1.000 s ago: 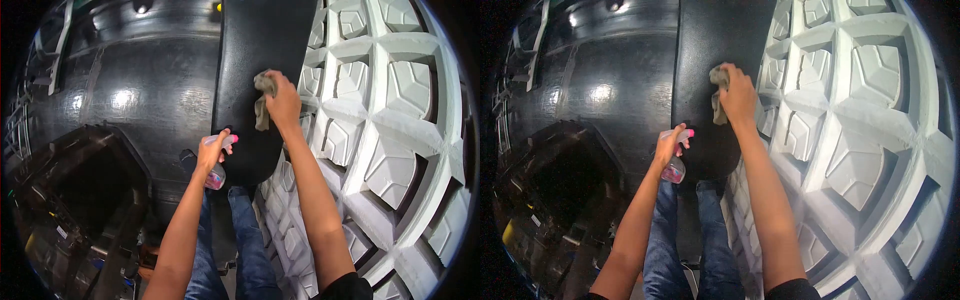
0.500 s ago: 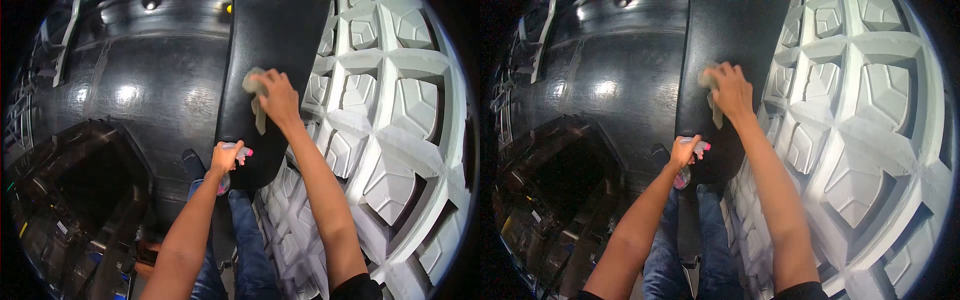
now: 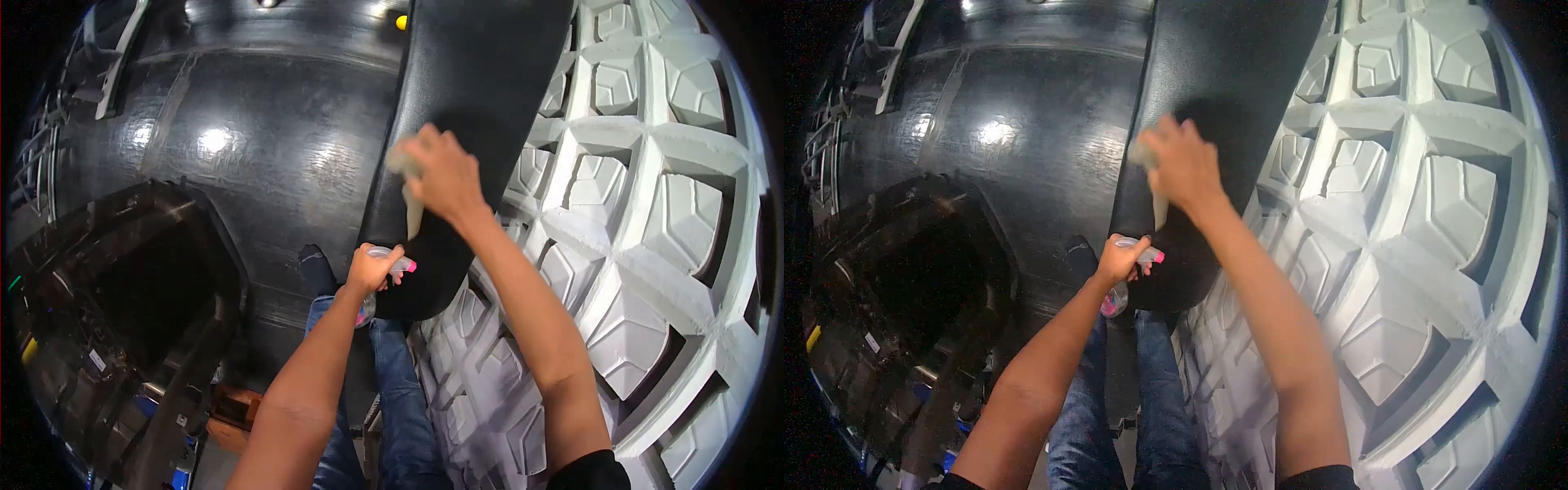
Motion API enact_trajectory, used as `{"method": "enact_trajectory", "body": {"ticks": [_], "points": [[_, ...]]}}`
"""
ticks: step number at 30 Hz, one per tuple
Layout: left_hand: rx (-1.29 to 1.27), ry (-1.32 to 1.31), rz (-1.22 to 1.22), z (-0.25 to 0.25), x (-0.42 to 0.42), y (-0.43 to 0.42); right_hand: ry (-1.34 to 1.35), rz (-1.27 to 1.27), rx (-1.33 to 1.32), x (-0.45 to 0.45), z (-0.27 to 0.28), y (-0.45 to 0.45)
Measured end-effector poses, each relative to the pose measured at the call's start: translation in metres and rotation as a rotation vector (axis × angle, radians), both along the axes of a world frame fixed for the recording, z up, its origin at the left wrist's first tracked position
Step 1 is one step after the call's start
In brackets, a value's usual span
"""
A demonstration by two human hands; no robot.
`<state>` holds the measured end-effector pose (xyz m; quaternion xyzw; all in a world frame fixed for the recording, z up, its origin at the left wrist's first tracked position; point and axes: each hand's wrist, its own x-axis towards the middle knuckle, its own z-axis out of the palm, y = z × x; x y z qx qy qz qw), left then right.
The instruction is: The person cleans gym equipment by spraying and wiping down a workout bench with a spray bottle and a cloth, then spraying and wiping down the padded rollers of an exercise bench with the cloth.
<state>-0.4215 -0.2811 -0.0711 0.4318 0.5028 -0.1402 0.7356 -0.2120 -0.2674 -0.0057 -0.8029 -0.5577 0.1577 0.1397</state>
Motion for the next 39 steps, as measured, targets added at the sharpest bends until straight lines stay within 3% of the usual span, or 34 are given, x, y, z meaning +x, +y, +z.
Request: {"method": "enact_trajectory", "body": {"ticks": [2, 5, 10, 17, 18, 20, 27, 31, 34, 39], "points": [[-0.001, 0.017, 0.020, -0.001, -0.001, -0.002, 0.008, -0.124, 0.070, 0.018, -0.001, 0.023], [-0.008, 0.030, 0.022, -0.001, -0.003, -0.002, -0.020, -0.034, 0.005, -0.005, 0.000, 0.027], [0.061, -0.030, 0.073, -0.011, -0.010, -0.007, 0.010, 0.454, -0.162, -0.075, -0.025, -0.004], [-0.083, -0.010, 0.038, -0.007, -0.008, -0.001, -0.387, 0.274, -0.298, -0.022, -0.017, 0.099], [-0.080, -0.006, 0.043, -0.004, -0.007, 0.000, -0.384, 0.279, -0.295, -0.023, -0.019, 0.107], [-0.004, -0.012, -0.010, 0.002, -0.006, 0.002, -0.352, 0.358, -0.597, -0.030, -0.023, 0.121], [0.019, -0.111, 0.038, -0.006, -0.013, -0.002, -0.174, 0.651, -0.765, -0.124, -0.060, 0.057], [0.028, -0.177, 0.037, -0.012, -0.017, -0.008, -0.136, 0.734, -0.577, -0.115, -0.044, 0.028], [-0.009, -0.076, 0.058, 0.009, -0.006, 0.002, -0.041, 0.511, -0.369, -0.073, -0.023, 0.026], [-0.037, -0.007, -0.154, 0.018, -0.006, 0.006, -0.145, 0.220, -0.187, -0.048, -0.011, 0.027]]}}
